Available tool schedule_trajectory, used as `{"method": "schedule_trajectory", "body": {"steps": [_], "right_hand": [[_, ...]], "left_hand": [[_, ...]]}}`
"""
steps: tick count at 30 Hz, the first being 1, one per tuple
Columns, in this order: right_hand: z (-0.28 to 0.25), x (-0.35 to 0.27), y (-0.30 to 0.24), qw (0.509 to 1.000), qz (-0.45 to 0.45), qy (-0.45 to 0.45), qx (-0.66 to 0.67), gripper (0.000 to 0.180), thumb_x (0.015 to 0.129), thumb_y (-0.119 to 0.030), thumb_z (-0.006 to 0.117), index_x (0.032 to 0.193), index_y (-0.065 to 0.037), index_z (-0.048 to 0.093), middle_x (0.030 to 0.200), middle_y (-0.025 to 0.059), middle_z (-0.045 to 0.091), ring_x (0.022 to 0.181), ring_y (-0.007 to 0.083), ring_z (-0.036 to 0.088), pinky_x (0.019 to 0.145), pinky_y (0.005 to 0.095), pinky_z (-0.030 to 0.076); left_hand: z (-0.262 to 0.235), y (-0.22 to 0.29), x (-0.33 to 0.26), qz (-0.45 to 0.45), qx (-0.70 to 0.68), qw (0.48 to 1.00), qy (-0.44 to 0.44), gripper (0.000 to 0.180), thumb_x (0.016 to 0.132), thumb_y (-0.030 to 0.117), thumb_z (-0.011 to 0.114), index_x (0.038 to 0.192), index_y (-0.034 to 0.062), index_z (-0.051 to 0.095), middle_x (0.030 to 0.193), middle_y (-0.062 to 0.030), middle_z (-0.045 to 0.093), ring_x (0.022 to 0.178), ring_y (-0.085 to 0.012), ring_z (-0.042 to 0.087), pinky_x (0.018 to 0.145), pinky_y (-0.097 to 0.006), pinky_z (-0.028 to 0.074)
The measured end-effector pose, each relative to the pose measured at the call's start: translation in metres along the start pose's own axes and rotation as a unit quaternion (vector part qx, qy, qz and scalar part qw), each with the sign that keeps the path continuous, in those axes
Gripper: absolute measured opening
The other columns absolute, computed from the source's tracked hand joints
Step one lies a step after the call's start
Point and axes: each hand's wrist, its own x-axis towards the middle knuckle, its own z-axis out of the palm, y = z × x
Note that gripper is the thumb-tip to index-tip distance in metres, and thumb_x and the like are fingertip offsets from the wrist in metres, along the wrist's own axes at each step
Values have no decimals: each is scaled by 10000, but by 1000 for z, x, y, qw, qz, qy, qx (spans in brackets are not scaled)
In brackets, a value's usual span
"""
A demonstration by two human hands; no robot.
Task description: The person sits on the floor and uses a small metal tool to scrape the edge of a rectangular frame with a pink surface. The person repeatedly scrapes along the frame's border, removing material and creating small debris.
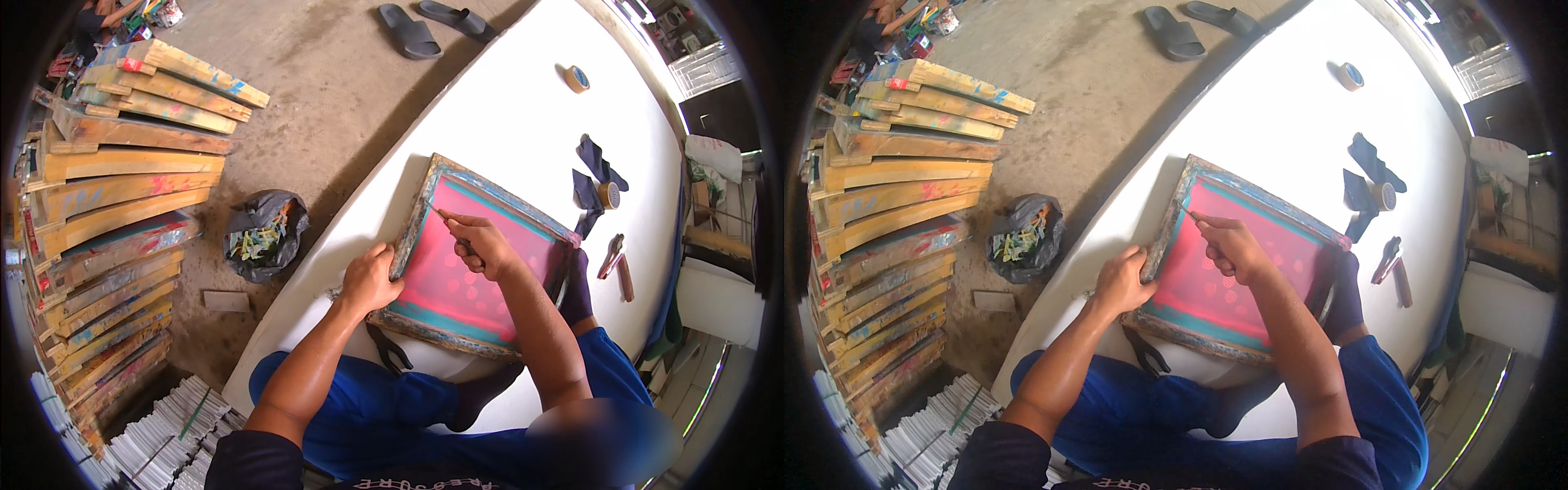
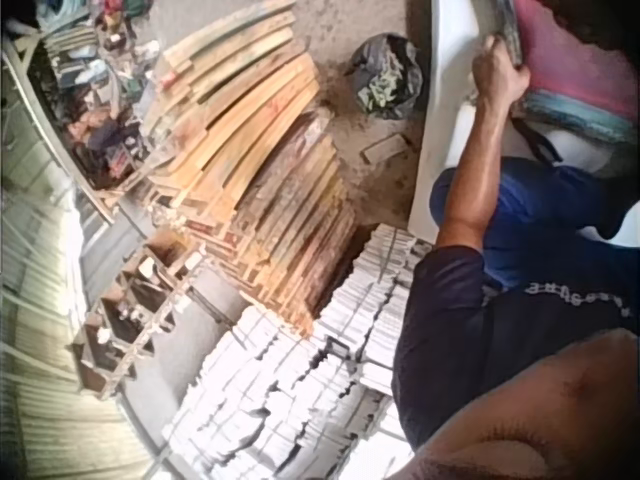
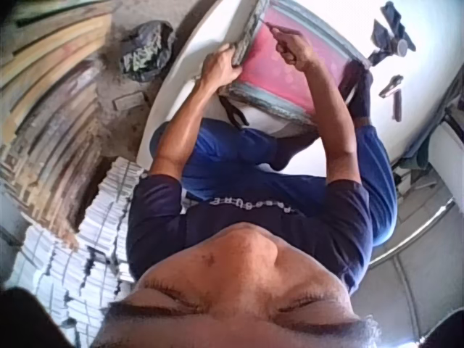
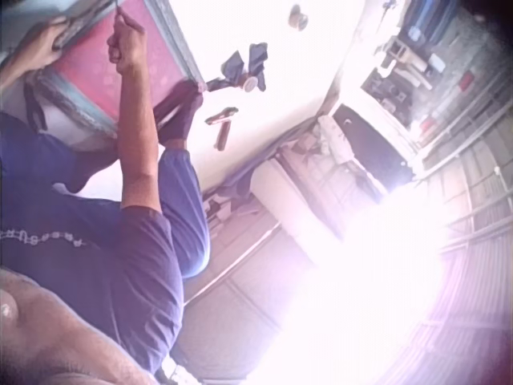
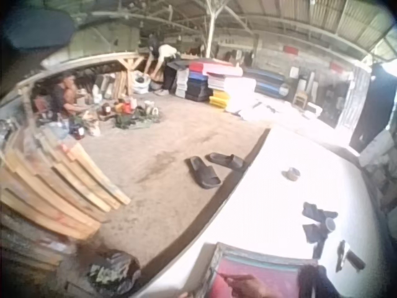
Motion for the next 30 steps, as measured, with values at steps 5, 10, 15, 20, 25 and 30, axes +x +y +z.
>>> {"method": "schedule_trajectory", "body": {"steps": [5,10,15,20,25,30], "right_hand": [[11,2,32,841,-338,218,-363,415,1043,-244,634,1453,-193,674,754,186,739,645,368,721,631,494,580],[22,-12,16,856,-246,211,-403,373,1024,-232,634,1389,-214,707,857,238,751,805,452,742,739,567,598],[27,-16,10,851,-224,219,-422,381,1026,-235,632,1399,-216,702,863,236,759,807,449,747,740,568,599],[26,-16,13,854,-222,221,-415,383,1027,-242,628,1402,-214,701,862,240,758,816,454,747,750,574,598],[30,-20,7,842,-208,214,-449,417,1029,-224,606,1441,-213,671,870,228,761,812,444,750,751,564,604],[40,-15,8,750,-185,228,-592,444,1032,-193,590,1472,-202,644,809,216,739,757,412,750,685,537,606]], "left_hand": [[1,2,2,15,-1,1000,16,565,704,158,842,1225,-3,693,960,-165,660,845,-398,695,747,-490,567],[-3,5,2,14,2,1000,20,428,694,163,847,1052,-22,702,936,-164,648,826,-407,689,732,-499,563],[-7,9,4,3,3,1000,9,357,691,166,846,947,-29,688,937,-167,647,832,-416,690,736,-505,565],[-6,9,4,6,-4,1000,11,474,694,156,844,1105,-32,700,973,-170,661,872,-417,699,756,-501,576],[-8,10,3,5,0,1000,-1,554,713,154,830,1220,-11,675,1026,-180,682,930,-427,710,811,-511,589],[-5,8,2,-5,9,1000,-12,534,729,138,805,1222,-12,666,1053,-195,689,963,-434,709,844,-517,593]]}}
